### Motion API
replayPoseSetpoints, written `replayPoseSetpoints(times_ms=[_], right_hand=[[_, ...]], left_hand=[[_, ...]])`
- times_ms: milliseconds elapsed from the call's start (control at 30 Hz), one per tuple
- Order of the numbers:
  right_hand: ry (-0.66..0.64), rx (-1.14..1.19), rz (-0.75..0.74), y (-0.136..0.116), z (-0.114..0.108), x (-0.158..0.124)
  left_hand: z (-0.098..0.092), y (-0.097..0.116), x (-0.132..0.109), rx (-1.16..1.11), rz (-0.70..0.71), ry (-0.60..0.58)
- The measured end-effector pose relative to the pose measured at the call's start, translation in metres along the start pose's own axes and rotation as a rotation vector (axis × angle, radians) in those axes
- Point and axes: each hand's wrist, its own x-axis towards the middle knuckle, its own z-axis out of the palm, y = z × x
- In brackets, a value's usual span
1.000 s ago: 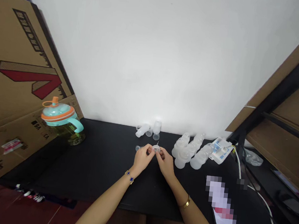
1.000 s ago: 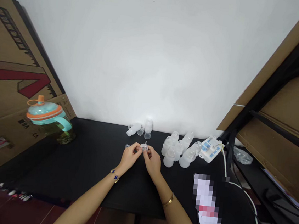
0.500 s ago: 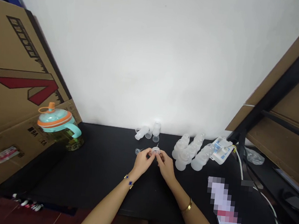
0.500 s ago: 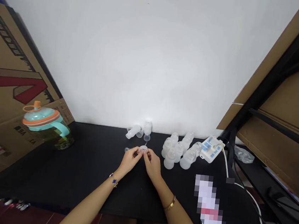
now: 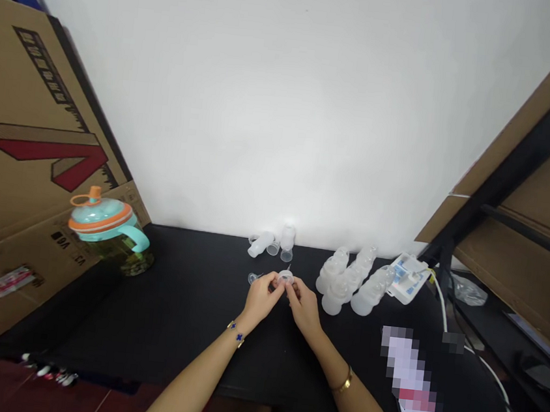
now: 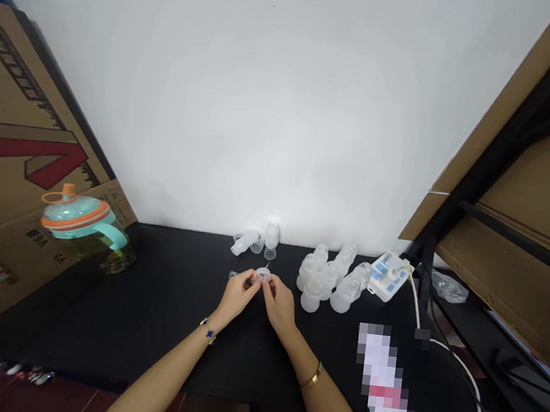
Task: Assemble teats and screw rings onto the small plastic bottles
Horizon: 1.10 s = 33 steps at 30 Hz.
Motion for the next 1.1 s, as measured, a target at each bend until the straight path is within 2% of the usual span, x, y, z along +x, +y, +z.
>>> replayPoseSetpoints(times_ms=[400, 1100], right_hand=[[0.010, -0.028, -0.003, -0.0028, -0.0017, -0.0001], [0.057, -0.099, -0.049, -0.0077, -0.0028, 0.0005]], left_hand=[[0.0030, -0.0031, -0.0004, -0.012, 0.015, 0.017], [0.0004, 0.0042, -0.0021, -0.004, -0.002, 0.014]])
